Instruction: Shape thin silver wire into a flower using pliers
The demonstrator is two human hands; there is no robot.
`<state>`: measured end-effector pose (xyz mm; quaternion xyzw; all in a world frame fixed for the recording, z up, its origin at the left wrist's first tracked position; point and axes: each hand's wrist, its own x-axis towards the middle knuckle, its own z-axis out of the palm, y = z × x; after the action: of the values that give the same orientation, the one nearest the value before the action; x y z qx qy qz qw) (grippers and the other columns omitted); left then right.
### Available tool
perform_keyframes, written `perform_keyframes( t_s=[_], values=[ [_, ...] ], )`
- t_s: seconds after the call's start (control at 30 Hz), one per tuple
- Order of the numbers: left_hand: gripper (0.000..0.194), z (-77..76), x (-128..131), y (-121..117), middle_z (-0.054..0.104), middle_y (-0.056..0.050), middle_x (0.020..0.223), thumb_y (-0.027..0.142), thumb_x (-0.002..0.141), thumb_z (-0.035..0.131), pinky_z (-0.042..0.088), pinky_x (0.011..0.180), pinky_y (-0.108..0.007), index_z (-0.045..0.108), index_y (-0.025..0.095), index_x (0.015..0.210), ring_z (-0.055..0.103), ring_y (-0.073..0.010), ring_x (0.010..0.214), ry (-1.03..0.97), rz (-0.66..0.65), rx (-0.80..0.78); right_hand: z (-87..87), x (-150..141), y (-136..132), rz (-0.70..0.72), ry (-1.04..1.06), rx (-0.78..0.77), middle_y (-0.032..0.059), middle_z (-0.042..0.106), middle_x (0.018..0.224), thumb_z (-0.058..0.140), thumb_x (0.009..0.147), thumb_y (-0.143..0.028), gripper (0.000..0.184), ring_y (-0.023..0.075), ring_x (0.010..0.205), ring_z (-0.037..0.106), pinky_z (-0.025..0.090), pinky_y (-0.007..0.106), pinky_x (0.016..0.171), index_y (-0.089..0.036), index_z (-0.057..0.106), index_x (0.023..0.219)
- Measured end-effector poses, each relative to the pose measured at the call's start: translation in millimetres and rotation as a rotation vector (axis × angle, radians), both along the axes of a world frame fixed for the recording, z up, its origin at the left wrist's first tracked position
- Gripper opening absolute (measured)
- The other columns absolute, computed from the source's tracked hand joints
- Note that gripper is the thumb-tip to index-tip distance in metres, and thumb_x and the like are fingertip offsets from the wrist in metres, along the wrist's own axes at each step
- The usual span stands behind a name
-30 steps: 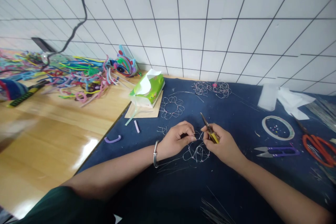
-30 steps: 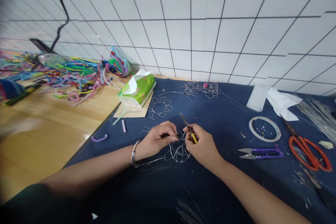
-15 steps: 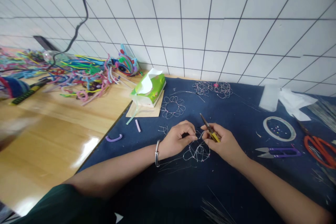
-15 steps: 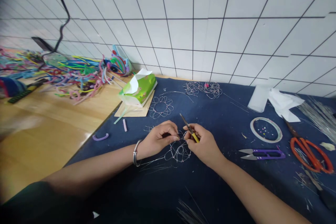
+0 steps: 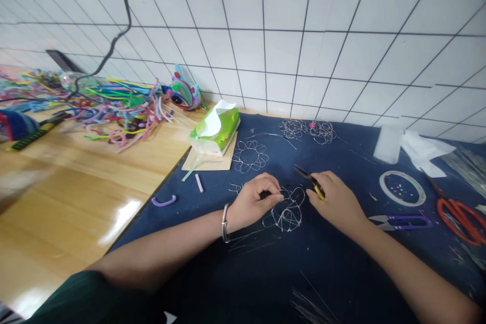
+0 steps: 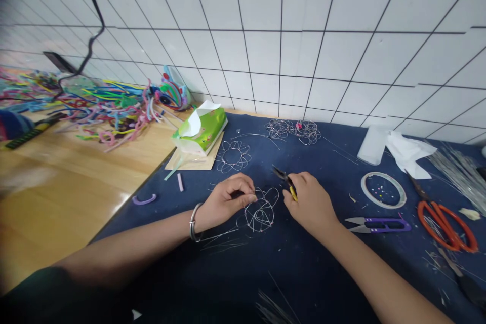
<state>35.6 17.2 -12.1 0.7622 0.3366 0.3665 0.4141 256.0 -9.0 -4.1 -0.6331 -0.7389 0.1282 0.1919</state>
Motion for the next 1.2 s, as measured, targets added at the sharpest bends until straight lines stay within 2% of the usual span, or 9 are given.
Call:
perform_keyframes(
  t_s=[0.07,0.17,0.23,0.33,0.43,0.53,0.67,0.93,1.2],
  values=[
    [0.009,-0.3,0,0,0.056,-0.004,0.082,0.019,0.078,0.058,0.044,0.073,-0.027,0.057,0.013,0.071,0.054,-0.0112,0.078,0.001,-0.004,-0.007,-3.5,2,1,0.089,-0.172,0.046,0.0093,0.055,0.094,0.053,0.074,-0.030,0.029,0.0245,0.091,0.050,0.041,0.039,0.077,-0.019,0.056,0.101],
    [0.009,-1.1,1,-1,0.055,-0.004,0.082,0.019,0.079,0.058,0.044,0.073,-0.027,0.056,0.014,0.071,0.054,-0.0112,0.078,-0.002,0.000,-0.019,-2.5,2,1,0.165,-0.239,0.109,0.0085,0.056,0.095,0.056,0.072,-0.030,0.030,0.0263,0.095,0.048,0.037,0.043,0.081,-0.020,0.057,0.100],
    [0.009,-1.6,1,-1,0.055,-0.004,0.083,0.019,0.079,0.058,0.044,0.073,-0.027,0.056,0.014,0.072,0.054,-0.0111,0.077,-0.004,0.012,-0.021,1.9,1,-1,0.161,-0.167,0.184,0.0072,0.056,0.097,0.054,0.074,-0.027,0.026,0.0249,0.097,0.048,0.035,0.043,0.085,-0.020,0.057,0.099],
    [0.008,-1.8,1,-1,0.055,-0.004,0.083,0.018,0.078,0.058,0.044,0.073,-0.027,0.056,0.014,0.071,0.054,-0.0108,0.077,-0.004,0.037,-0.013,9.4,-4,-7,0.126,0.048,0.240,0.0046,0.058,0.090,0.048,0.080,-0.023,0.016,0.0180,0.089,0.051,0.039,0.034,0.082,-0.019,0.057,0.092],
    [0.009,-1.6,2,-1,0.056,-0.004,0.084,0.018,0.078,0.059,0.043,0.073,-0.027,0.056,0.014,0.071,0.054,-0.0110,0.078,0.002,0.064,-0.009,11.0,-15,-16,0.102,0.183,0.118,0.0019,0.058,0.082,0.050,0.080,-0.027,0.015,0.0143,0.079,0.053,0.042,0.028,0.074,-0.021,0.056,0.092],
    [0.009,-0.9,3,-3,0.055,-0.004,0.085,0.019,0.078,0.059,0.044,0.072,-0.027,0.057,0.014,0.070,0.054,-0.0114,0.078,0.002,0.082,-0.021,5.9,-26,-23,0.126,0.213,0.073,0.0024,0.057,0.087,0.054,0.077,-0.030,0.021,0.0151,0.082,0.053,0.042,0.029,0.076,-0.021,0.056,0.096],
    [0.012,1.1,5,-5,0.055,-0.004,0.084,0.019,0.079,0.058,0.044,0.073,-0.027,0.057,0.014,0.068,0.054,-0.0120,0.080,-0.007,0.087,-0.038,0.3,-31,-24,0.125,0.249,0.010,0.0009,0.056,0.082,0.052,0.079,-0.025,0.011,0.0138,0.078,0.053,0.042,0.026,0.071,-0.022,0.057,0.088],
    [0.013,5.0,5,-6,0.055,-0.004,0.080,0.019,0.078,0.059,0.045,0.071,-0.027,0.057,0.014,0.067,0.054,-0.0114,0.076,-0.003,0.084,-0.038,3.6,-27,-21,0.112,0.307,-0.033,-0.0027,0.052,0.069,0.050,0.077,-0.019,0.007,0.0101,0.063,0.049,0.038,0.024,0.061,-0.021,0.054,0.073],
    [0.010,2.3,8,-8,0.055,-0.004,0.082,0.020,0.078,0.058,0.047,0.071,-0.027,0.057,0.014,0.069,0.054,-0.0121,0.077,-0.007,0.108,-0.047,3.0,-32,-20,0.062,0.366,-0.031,-0.0018,0.054,0.069,0.049,0.076,-0.020,0.006,0.0103,0.061,0.049,0.039,0.023,0.057,-0.021,0.055,0.077]
  ],
)
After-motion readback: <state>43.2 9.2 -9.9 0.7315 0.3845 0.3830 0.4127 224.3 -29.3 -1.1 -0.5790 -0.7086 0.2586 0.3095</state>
